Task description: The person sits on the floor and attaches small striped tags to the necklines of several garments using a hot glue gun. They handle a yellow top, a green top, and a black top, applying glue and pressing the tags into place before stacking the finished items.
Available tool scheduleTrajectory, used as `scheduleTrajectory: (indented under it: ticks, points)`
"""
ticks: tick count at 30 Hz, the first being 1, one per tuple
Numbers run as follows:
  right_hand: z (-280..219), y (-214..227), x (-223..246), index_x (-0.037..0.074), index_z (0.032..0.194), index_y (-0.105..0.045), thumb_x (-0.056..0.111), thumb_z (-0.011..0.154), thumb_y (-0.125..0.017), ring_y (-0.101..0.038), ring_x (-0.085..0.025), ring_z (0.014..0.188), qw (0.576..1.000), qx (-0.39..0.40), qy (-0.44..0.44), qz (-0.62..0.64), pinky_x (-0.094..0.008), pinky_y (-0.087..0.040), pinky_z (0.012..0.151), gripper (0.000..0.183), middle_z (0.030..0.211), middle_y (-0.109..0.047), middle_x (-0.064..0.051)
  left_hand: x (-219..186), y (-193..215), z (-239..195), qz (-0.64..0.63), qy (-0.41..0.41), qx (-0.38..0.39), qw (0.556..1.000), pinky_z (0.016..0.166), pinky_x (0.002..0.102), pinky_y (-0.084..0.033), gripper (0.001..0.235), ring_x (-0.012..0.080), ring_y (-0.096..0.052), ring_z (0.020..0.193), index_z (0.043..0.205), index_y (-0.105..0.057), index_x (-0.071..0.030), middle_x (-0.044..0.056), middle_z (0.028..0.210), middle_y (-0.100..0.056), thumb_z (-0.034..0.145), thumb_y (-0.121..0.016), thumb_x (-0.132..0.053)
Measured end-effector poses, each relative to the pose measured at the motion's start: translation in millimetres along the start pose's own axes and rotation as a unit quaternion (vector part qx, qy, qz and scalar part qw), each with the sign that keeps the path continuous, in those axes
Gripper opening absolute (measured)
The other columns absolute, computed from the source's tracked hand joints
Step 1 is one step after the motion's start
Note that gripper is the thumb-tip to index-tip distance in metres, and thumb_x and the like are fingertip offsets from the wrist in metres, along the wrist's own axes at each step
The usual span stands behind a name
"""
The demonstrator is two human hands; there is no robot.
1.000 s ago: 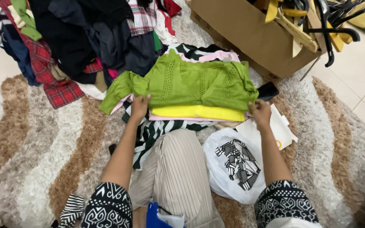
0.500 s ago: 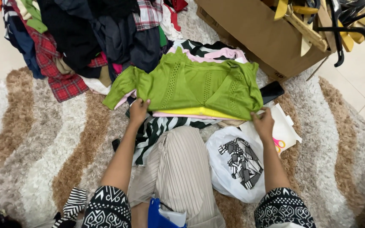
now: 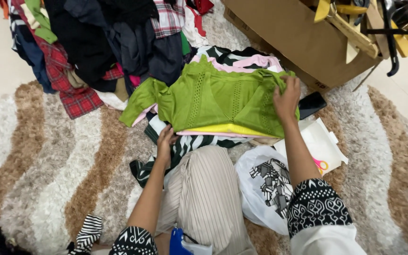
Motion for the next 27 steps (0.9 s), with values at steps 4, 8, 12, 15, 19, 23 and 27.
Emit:
scheduleTrajectory:
  ticks: [4, 8, 12, 15, 19, 23, 27]
  points:
    - [23.5, -31.9, -34.7, 0.007, 0.116, -0.059, -0.009, 0.087, -0.070, -0.058, -0.043, 0.106, 0.999, 0.006, 0.005, -0.039, -0.055, -0.046, 0.089, 0.035, 0.111, -0.049, -0.013, -21.0, 5.7, -23.7, -0.067, 0.022, 0.036, 0.997, 0.119, 0.048, -0.033, 0.060, 0.0431, -0.051, 0.135, 0.154, -0.044, -0.004, 0.029, 0.148, -0.049, 0.104, -0.055, -0.036]
    - [36.3, -33.9, -47.2, 0.015, 0.093, -0.068, 0.003, 0.084, -0.082, -0.061, -0.035, 0.100, 0.994, 0.002, 0.029, -0.106, -0.050, -0.049, 0.084, 0.021, 0.103, -0.056, -0.007, -12.3, 31.3, -24.4, -0.088, 0.072, 0.053, 0.992, 0.119, 0.041, -0.033, 0.063, 0.0363, -0.055, 0.133, 0.152, -0.050, -0.010, 0.023, 0.138, -0.061, 0.102, -0.052, -0.049]
    - [36.0, -11.7, -12.2, 0.016, 0.096, -0.062, -0.001, 0.088, -0.077, -0.057, -0.026, 0.099, 0.986, 0.027, 0.102, -0.132, -0.041, -0.042, 0.083, 0.025, 0.103, -0.054, -0.002, 3.8, 53.3, -24.7, -0.167, 0.090, 0.051, 0.980, 0.112, 0.034, -0.045, 0.057, 0.0336, -0.065, 0.125, 0.142, -0.061, -0.009, 0.021, 0.123, -0.071, 0.100, -0.054, -0.048]
    - [36.2, -27.5, -32.2, 0.016, 0.118, -0.057, 0.003, 0.077, -0.081, -0.057, -0.029, 0.105, 0.967, 0.073, 0.089, -0.228, -0.044, -0.043, 0.083, 0.049, 0.115, -0.057, -0.006, 12.5, 61.3, -27.6, -0.203, 0.093, 0.042, 0.974, 0.110, 0.034, -0.048, 0.053, 0.0336, -0.066, 0.122, 0.139, -0.063, -0.008, 0.022, 0.122, -0.071, 0.101, -0.055, -0.045]
    - [35.6, -29.1, -35.4, 0.020, 0.120, -0.063, 0.011, 0.082, -0.083, -0.059, -0.028, 0.105, 0.968, 0.076, 0.073, -0.229, -0.044, -0.044, 0.085, 0.044, 0.112, -0.058, -0.004, 27.8, 71.3, -19.3, -0.219, 0.083, 0.040, 0.971, 0.108, 0.035, -0.050, 0.052, 0.0349, -0.067, 0.119, 0.136, -0.064, -0.007, 0.023, 0.120, -0.072, 0.102, -0.056, -0.044]
    - [37.6, -19.4, -29.4, 0.014, 0.096, -0.070, 0.001, 0.088, -0.081, -0.060, -0.031, 0.100, 0.995, 0.040, 0.064, -0.070, -0.044, -0.043, 0.086, 0.020, 0.104, -0.060, -0.005, 31.7, 74.4, -16.1, -0.224, 0.082, 0.047, 0.970, 0.109, 0.037, -0.050, 0.051, 0.0359, -0.066, 0.121, 0.134, -0.065, -0.006, 0.024, 0.121, -0.071, 0.102, -0.055, -0.044]
    - [32.2, -17.0, -29.1, 0.017, 0.098, -0.067, -0.001, 0.086, -0.079, -0.065, -0.022, 0.102, 0.983, 0.001, 0.154, -0.102, -0.037, -0.044, 0.090, 0.025, 0.099, -0.068, 0.001, 32.0, 76.7, -16.0, -0.226, 0.086, 0.048, 0.969, 0.110, 0.038, -0.049, 0.053, 0.0367, -0.065, 0.122, 0.134, -0.065, -0.005, 0.025, 0.123, -0.070, 0.102, -0.055, -0.046]
Point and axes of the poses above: each hand's wrist, its own z-axis towards the middle knuckle, its own y-axis out of the back of the hand, x = y × z, the point moved 3 cm from there along z, towards the middle knuckle
